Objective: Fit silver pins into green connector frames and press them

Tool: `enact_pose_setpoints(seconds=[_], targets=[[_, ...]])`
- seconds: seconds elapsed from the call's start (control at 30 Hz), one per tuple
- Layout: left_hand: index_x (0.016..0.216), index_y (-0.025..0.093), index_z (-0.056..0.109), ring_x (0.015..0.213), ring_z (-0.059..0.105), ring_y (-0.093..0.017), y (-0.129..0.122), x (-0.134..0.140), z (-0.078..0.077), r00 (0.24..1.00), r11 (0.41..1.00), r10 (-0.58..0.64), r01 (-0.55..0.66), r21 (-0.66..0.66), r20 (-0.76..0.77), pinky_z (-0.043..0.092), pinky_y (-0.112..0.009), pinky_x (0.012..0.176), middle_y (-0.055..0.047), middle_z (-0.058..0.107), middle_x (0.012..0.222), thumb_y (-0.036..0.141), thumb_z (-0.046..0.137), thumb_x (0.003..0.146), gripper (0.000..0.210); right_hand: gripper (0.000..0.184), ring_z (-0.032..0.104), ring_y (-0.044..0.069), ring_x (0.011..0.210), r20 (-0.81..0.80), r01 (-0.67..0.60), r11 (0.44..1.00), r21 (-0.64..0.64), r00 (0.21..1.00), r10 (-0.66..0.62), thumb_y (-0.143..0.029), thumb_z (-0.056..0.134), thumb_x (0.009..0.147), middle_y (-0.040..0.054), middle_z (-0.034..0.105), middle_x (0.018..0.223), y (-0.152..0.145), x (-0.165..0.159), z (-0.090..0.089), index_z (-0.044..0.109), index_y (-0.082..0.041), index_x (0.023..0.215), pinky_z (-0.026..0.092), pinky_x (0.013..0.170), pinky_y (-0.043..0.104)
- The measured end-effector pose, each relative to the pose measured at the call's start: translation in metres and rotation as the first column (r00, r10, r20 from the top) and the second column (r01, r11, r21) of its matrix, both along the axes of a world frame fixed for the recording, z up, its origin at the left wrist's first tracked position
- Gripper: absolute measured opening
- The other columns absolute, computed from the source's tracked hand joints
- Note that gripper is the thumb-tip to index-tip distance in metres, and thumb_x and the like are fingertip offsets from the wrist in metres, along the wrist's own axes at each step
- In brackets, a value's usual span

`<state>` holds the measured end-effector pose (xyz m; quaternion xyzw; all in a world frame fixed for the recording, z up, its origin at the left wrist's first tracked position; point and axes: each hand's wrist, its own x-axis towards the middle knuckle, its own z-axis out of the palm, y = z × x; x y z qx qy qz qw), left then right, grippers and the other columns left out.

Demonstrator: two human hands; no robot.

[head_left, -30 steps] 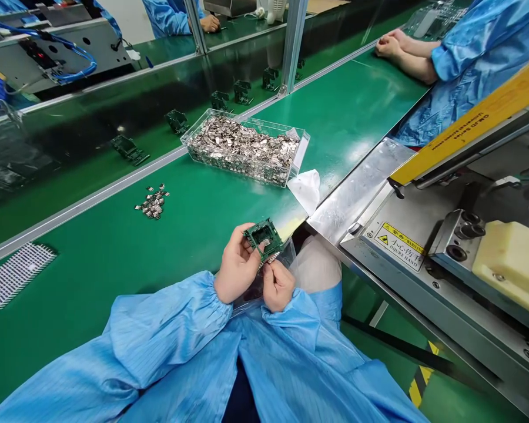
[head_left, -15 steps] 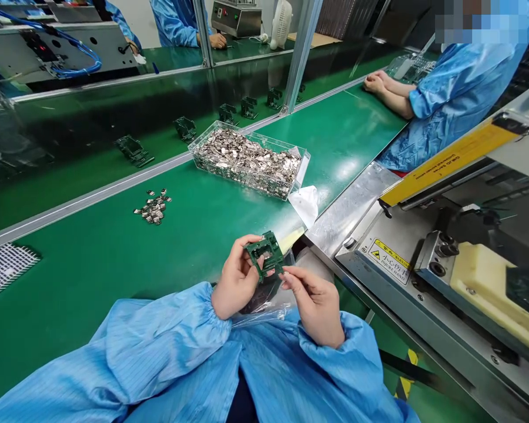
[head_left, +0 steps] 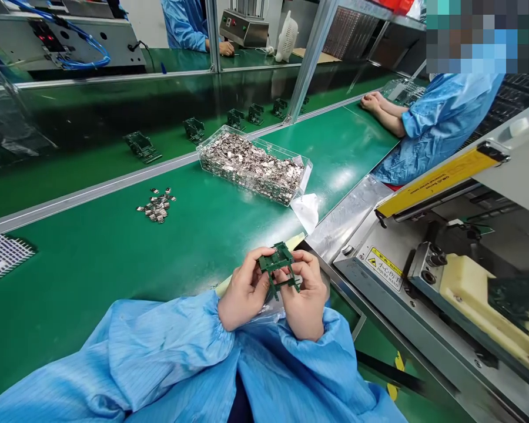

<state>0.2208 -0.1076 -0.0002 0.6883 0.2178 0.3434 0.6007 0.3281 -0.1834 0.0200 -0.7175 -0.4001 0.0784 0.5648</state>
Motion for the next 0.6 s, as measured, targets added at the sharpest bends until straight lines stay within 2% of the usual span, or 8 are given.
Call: enact_pose_setpoints(seconds=[0.13, 0.27, 0.37, 0.47, 0.53, 0.6], targets=[[0.129, 0.023, 0.045, 0.071, 0.062, -0.015, -0.001, -0.001, -0.002, 0.999, 1.0, -0.027, 0.027, 0.004, -0.017, 0.051, -0.026, 0.064, -0.006, 0.065, 0.093, 0.028, 0.048, 0.096, 0.033, 0.025, 0.059, 0.023, 0.094, -0.116, -0.038, 0.999, 0.012, 0.992, 0.039, -0.037, 0.069, 0.083, 0.0079, 0.057, 0.1, -0.001, 0.001, 0.0, 0.063, -0.021, 0.065, 0.05, 0.077, 0.034], [0.128, 0.023, 0.047, 0.069, 0.057, -0.014, -0.002, -0.003, -0.005, 0.999, 0.999, -0.01, 0.011, 0.032, -0.033, 0.049, -0.025, 0.062, -0.006, 0.063, 0.096, 0.03, 0.049, 0.096, 0.033, 0.024, 0.058, 0.021, 0.091, -0.254, -0.012, 0.995, 0.099, 0.967, 0.037, -0.039, 0.069, 0.081, 0.0076, 0.058, 0.098, 0.002, -0.004, -0.004, 0.059, -0.02, 0.069, 0.05, 0.071, 0.03], [0.127, 0.023, 0.048, 0.071, 0.057, -0.014, -0.001, -0.003, -0.004, 0.999, 0.999, -0.027, 0.028, 0.024, -0.042, 0.049, -0.025, 0.063, -0.007, 0.062, 0.101, 0.032, 0.05, 0.096, 0.033, 0.026, 0.059, 0.019, 0.086, -0.414, -0.021, 0.985, 0.17, 0.906, 0.091, -0.038, 0.073, 0.079, 0.0059, 0.059, 0.099, 0.005, -0.006, -0.01, 0.053, -0.021, 0.074, 0.051, 0.07, 0.029], [0.124, 0.022, 0.05, 0.081, 0.061, -0.017, 0.003, -0.001, 0.002, 0.999, 0.999, -0.044, 0.043, -0.027, -0.02, 0.051, -0.027, 0.071, -0.008, 0.063, 0.104, 0.036, 0.054, 0.094, 0.034, 0.028, 0.061, 0.018, 0.083, -0.519, -0.063, 0.978, 0.199, 0.84, 0.16, -0.035, 0.076, 0.076, 0.0038, 0.062, 0.096, 0.002, 0.001, -0.012, 0.051, -0.022, 0.079, 0.053, 0.071, 0.029], [0.123, 0.021, 0.05, 0.085, 0.063, -0.018, 0.005, 0.0, 0.009, 0.999, 0.996, -0.049, 0.049, -0.076, 0.002, 0.053, -0.028, 0.074, -0.009, 0.064, 0.104, 0.039, 0.058, 0.091, 0.037, 0.027, 0.062, 0.02, 0.091, -0.496, -0.14, 0.969, 0.202, 0.839, 0.225, -0.032, 0.076, 0.077, 0.005, 0.064, 0.104, -0.005, 0.011, -0.009, 0.056, -0.024, 0.094, 0.054, 0.076, 0.032], [0.122, 0.02, 0.05, 0.085, 0.064, -0.019, 0.004, -0.001, 0.02, 0.997, 0.99, -0.082, 0.081, -0.115, -0.008, 0.054, -0.029, 0.075, -0.008, 0.065, 0.099, 0.039, 0.059, 0.091, 0.038, 0.049, 0.059, 0.024, 0.111, -0.377, -0.259, 0.948, 0.185, 0.872, 0.312, -0.028, 0.077, 0.076, 0.0083, 0.06, 0.127, -0.017, 0.023, -0.001, 0.056, -0.026, 0.12, 0.052, 0.088, 0.036]])
